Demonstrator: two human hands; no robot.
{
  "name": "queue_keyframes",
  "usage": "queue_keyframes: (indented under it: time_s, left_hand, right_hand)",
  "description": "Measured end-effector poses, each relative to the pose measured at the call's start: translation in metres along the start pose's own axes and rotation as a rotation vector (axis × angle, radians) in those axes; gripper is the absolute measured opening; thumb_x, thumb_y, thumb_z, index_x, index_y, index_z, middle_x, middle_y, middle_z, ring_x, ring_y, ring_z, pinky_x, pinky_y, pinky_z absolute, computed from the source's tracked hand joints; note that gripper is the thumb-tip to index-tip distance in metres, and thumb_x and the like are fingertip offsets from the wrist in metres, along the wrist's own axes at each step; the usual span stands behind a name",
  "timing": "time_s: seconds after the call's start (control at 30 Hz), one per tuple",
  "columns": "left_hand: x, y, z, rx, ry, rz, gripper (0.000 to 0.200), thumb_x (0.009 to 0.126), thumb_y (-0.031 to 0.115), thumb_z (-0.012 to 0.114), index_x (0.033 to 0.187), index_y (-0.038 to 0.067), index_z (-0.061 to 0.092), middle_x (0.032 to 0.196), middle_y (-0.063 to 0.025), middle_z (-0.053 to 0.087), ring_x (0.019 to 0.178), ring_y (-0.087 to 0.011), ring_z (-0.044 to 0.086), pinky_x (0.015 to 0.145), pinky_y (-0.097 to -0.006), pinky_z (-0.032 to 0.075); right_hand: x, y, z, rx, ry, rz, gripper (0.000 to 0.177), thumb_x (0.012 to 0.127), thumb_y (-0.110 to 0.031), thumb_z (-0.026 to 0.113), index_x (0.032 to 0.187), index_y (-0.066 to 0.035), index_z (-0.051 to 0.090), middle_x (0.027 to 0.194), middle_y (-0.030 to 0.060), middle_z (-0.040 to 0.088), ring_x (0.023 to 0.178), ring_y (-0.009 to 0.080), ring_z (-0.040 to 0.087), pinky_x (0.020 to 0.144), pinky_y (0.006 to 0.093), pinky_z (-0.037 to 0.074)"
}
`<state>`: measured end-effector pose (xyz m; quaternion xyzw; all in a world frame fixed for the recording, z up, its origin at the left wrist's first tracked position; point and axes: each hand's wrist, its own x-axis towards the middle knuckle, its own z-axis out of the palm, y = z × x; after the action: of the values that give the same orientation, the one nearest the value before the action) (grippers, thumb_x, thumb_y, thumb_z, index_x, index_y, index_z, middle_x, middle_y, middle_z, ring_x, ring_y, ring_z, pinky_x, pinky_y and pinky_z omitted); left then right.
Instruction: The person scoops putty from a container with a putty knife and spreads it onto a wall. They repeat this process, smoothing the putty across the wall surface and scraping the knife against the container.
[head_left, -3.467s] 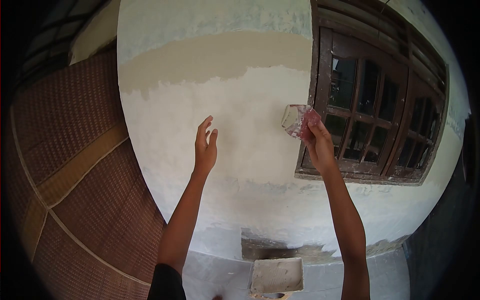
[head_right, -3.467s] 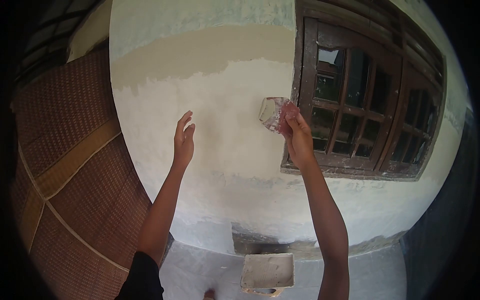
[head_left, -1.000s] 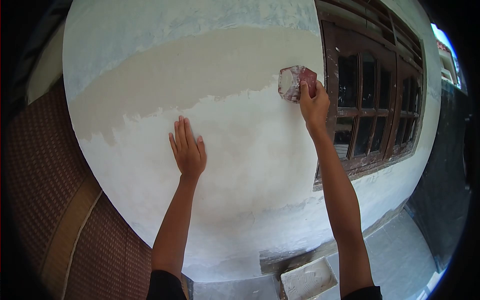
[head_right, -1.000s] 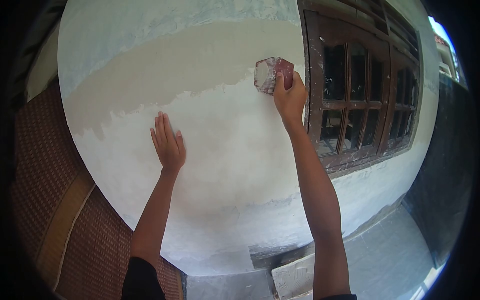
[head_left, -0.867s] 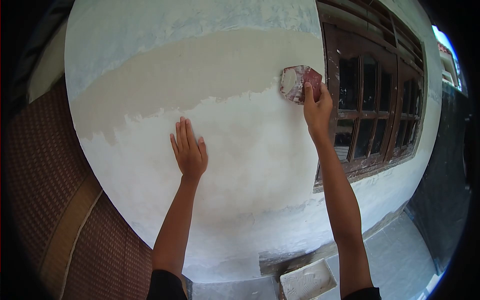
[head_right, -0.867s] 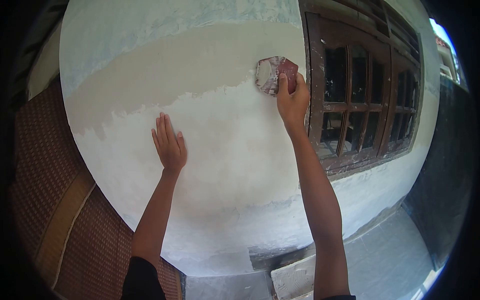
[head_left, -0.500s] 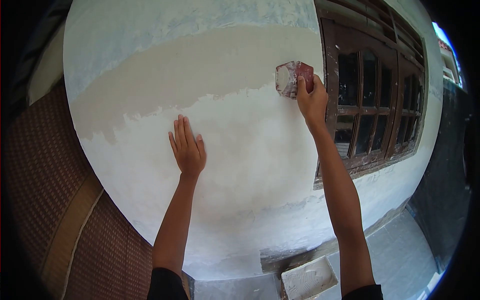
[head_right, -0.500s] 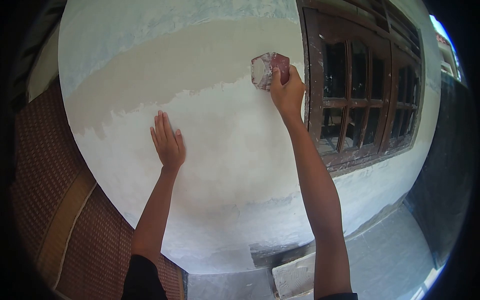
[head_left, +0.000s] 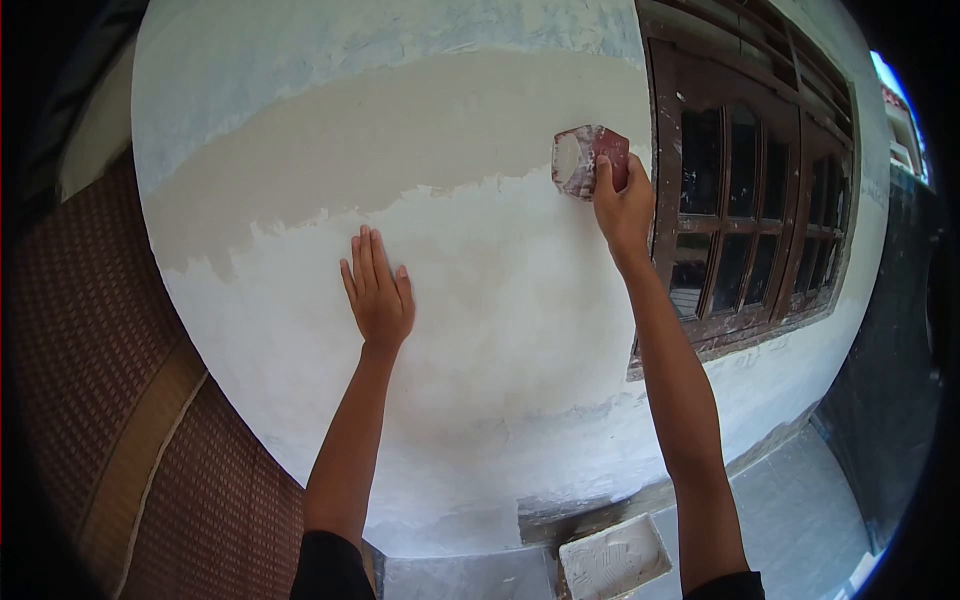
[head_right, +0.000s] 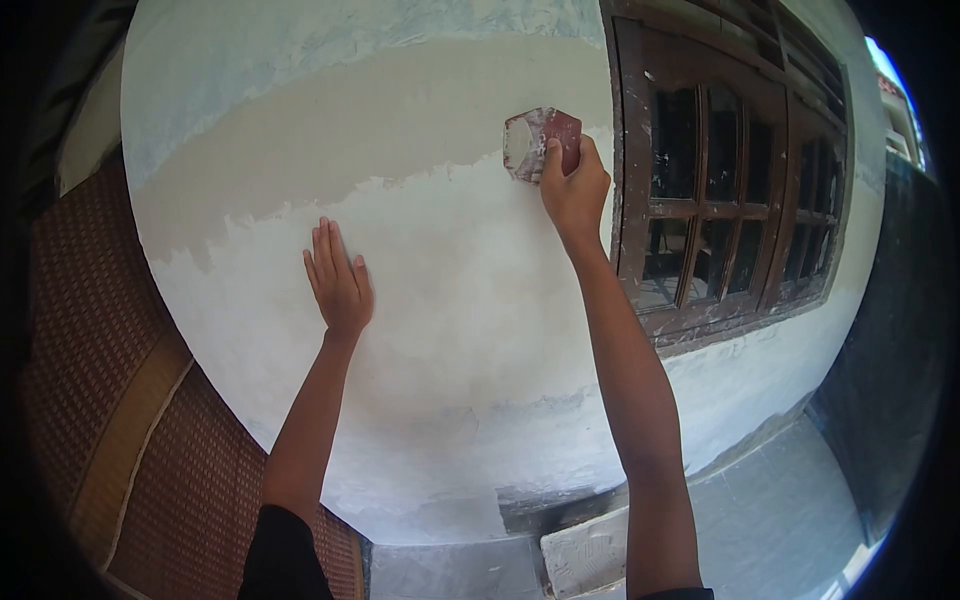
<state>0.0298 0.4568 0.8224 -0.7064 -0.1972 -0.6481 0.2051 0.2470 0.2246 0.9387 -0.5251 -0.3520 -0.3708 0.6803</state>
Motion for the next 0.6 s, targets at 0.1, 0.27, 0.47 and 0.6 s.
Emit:
queue_keyframes:
  time_s: [0.1,0.27,0.47,0.6]
  left_hand:
    - [0.0,0.001,0.0,0.006,0.016,-0.007,0.057,0.101,0.018,0.042,0.153,-0.002,0.033,0.16,-0.0152,0.033,0.151,-0.0291,0.027,0.122,-0.05,0.015]
    - [-0.002,-0.001,0.001,0.004,-0.016,-0.003,0.058,0.102,0.019,0.037,0.156,0.0,0.026,0.162,-0.0147,0.027,0.152,-0.0301,0.023,0.123,-0.0511,0.012]
    - [-0.001,-0.002,0.001,-0.002,-0.026,-0.011,0.058,0.102,0.019,0.037,0.156,-0.001,0.027,0.162,-0.0142,0.028,0.151,-0.0301,0.023,0.122,-0.0512,0.012]
    - [-0.003,0.0,0.001,0.004,-0.014,-0.007,0.057,0.102,0.019,0.037,0.155,-0.001,0.027,0.162,-0.0149,0.029,0.151,-0.0305,0.024,0.122,-0.0513,0.013]
  right_hand:
    - [0.001,-0.005,-0.007,0.055,0.061,0.01,0.026,0.097,-0.021,0.062,0.105,0.004,0.064,0.085,0.0178,0.071,0.076,0.0233,0.07,0.073,0.0343,0.053]
    - [-0.019,-0.034,0.027,0.171,-0.175,-0.101,0.025,0.099,-0.02,0.06,0.108,0.003,0.061,0.081,0.0159,0.069,0.07,0.0199,0.066,0.069,0.0337,0.051]
    - [-0.005,-0.009,0.013,0.049,-0.039,-0.013,0.027,0.097,-0.022,0.062,0.105,0.004,0.063,0.081,0.0175,0.07,0.073,0.0237,0.07,0.07,0.0355,0.052]
    - [0.003,0.009,0.0,0.124,0.062,0.001,0.027,0.098,-0.022,0.061,0.105,0.004,0.065,0.085,0.0126,0.072,0.074,0.017,0.067,0.07,0.0322,0.052]
